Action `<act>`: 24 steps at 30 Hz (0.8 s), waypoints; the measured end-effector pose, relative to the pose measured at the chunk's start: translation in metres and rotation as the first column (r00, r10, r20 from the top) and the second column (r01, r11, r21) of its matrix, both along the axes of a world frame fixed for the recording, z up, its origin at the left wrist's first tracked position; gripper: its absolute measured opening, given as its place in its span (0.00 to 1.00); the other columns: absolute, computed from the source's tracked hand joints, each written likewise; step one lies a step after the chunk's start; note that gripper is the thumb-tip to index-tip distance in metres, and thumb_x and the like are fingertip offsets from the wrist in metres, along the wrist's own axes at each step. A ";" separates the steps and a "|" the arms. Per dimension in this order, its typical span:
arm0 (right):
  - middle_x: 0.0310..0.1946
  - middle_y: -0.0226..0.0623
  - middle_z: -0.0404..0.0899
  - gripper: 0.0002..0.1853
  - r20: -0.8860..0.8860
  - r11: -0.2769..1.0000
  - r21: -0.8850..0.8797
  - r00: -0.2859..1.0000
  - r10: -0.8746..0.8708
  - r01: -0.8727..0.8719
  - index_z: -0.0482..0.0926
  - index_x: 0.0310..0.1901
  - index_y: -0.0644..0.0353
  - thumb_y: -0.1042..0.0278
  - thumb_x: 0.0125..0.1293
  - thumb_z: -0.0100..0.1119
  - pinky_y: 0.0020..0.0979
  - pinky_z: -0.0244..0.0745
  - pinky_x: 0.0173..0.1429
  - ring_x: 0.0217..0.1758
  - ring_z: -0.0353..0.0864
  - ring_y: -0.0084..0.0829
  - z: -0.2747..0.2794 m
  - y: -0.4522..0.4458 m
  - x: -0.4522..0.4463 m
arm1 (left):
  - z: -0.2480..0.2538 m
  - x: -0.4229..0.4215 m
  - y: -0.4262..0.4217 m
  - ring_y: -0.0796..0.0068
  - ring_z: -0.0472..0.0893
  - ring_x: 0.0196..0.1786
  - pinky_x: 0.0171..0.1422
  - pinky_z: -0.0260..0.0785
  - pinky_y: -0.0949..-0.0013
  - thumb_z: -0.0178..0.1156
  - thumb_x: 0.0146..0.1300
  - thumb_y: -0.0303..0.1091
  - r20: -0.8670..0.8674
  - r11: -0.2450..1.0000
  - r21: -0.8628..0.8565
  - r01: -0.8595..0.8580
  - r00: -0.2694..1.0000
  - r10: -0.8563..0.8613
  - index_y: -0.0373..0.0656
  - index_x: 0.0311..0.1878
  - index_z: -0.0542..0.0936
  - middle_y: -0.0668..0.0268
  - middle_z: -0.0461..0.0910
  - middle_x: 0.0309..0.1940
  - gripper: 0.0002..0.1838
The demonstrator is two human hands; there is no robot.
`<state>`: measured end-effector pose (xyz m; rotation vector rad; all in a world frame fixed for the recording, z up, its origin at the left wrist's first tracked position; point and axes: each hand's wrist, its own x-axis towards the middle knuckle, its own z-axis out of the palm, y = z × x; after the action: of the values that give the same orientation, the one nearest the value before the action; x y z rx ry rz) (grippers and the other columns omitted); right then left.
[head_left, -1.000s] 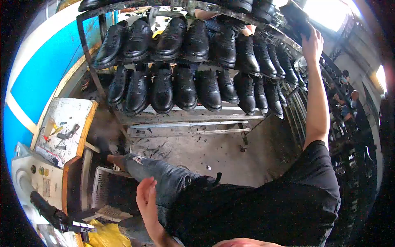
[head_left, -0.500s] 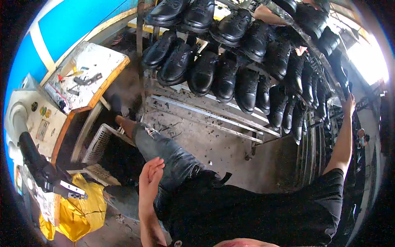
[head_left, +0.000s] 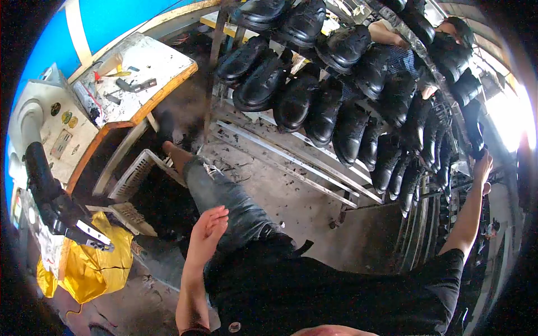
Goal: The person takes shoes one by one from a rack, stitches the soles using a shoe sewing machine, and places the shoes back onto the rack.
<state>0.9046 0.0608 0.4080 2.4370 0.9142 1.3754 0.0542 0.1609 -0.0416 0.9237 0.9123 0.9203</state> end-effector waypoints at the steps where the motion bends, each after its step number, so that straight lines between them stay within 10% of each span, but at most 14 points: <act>1: 0.59 0.51 0.75 0.29 0.003 0.987 0.028 0.987 0.161 -0.161 0.69 0.68 0.49 0.65 0.65 0.63 0.49 0.70 0.65 0.64 0.74 0.53 -0.002 0.005 -0.022 | 0.000 -0.001 -0.001 0.72 0.78 0.60 0.64 0.71 0.71 0.58 0.70 0.23 -0.008 1.000 -0.004 -0.005 1.000 0.005 0.37 0.65 0.72 0.59 0.78 0.60 0.21; 9: 0.54 0.54 0.81 0.35 0.233 0.698 0.471 0.840 0.491 -0.539 0.73 0.65 0.62 0.39 0.69 0.57 0.47 0.75 0.58 0.54 0.83 0.51 0.008 0.005 -0.076 | 0.008 0.000 0.004 0.71 0.78 0.60 0.63 0.71 0.72 0.57 0.71 0.23 -0.019 1.000 -0.010 -0.001 1.000 0.001 0.37 0.65 0.72 0.60 0.78 0.59 0.20; 13: 0.50 0.53 0.81 0.31 0.444 0.555 0.580 0.803 0.398 -0.596 0.78 0.56 0.69 0.45 0.67 0.61 0.47 0.78 0.53 0.50 0.84 0.45 -0.004 0.009 -0.176 | 0.003 0.002 0.008 0.71 0.78 0.60 0.63 0.71 0.71 0.57 0.71 0.23 -0.021 1.000 0.011 0.020 1.000 -0.020 0.38 0.65 0.72 0.61 0.78 0.59 0.20; 17: 0.41 0.50 0.86 0.17 0.634 -0.011 0.370 0.244 0.733 -0.929 0.81 0.44 0.75 0.72 0.58 0.74 0.38 0.83 0.44 0.39 0.87 0.39 -0.041 0.047 -0.320 | 0.020 0.005 0.012 0.70 0.78 0.61 0.65 0.70 0.69 0.57 0.70 0.22 -0.081 0.997 0.078 0.012 0.997 -0.005 0.39 0.65 0.72 0.61 0.78 0.60 0.21; 19: 0.51 0.47 0.81 0.19 0.699 -0.027 0.301 0.201 0.687 -0.953 0.76 0.54 0.71 0.71 0.64 0.66 0.42 0.80 0.55 0.49 0.83 0.39 -0.092 0.083 -0.401 | 0.025 0.006 0.014 0.69 0.78 0.62 0.66 0.69 0.68 0.57 0.70 0.22 -0.088 0.996 0.090 -0.013 0.996 0.021 0.39 0.66 0.72 0.60 0.78 0.60 0.21; 22: 0.63 0.48 0.74 0.24 0.397 -0.191 0.679 0.135 0.908 -0.709 0.70 0.65 0.69 0.66 0.71 0.58 0.45 0.70 0.70 0.63 0.75 0.38 -0.156 0.113 -0.449 | 0.023 0.000 0.014 0.66 0.76 0.64 0.68 0.68 0.63 0.60 0.67 0.22 0.022 0.989 0.138 -0.059 0.998 0.056 0.41 0.70 0.67 0.59 0.75 0.64 0.28; 24: 0.59 0.40 0.74 0.30 -0.058 -0.067 0.865 -0.232 0.971 -0.497 0.66 0.68 0.69 0.63 0.68 0.62 0.35 0.68 0.66 0.60 0.74 0.31 -0.203 0.142 -0.509 | 0.035 -0.005 0.012 0.64 0.73 0.68 0.71 0.66 0.59 0.62 0.64 0.22 0.201 0.974 0.123 -0.188 0.966 0.161 0.45 0.77 0.57 0.57 0.70 0.69 0.40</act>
<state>0.3953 0.2025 0.2048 2.6522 3.5934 0.4247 0.0494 0.1732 -0.0069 0.8676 0.7808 1.2167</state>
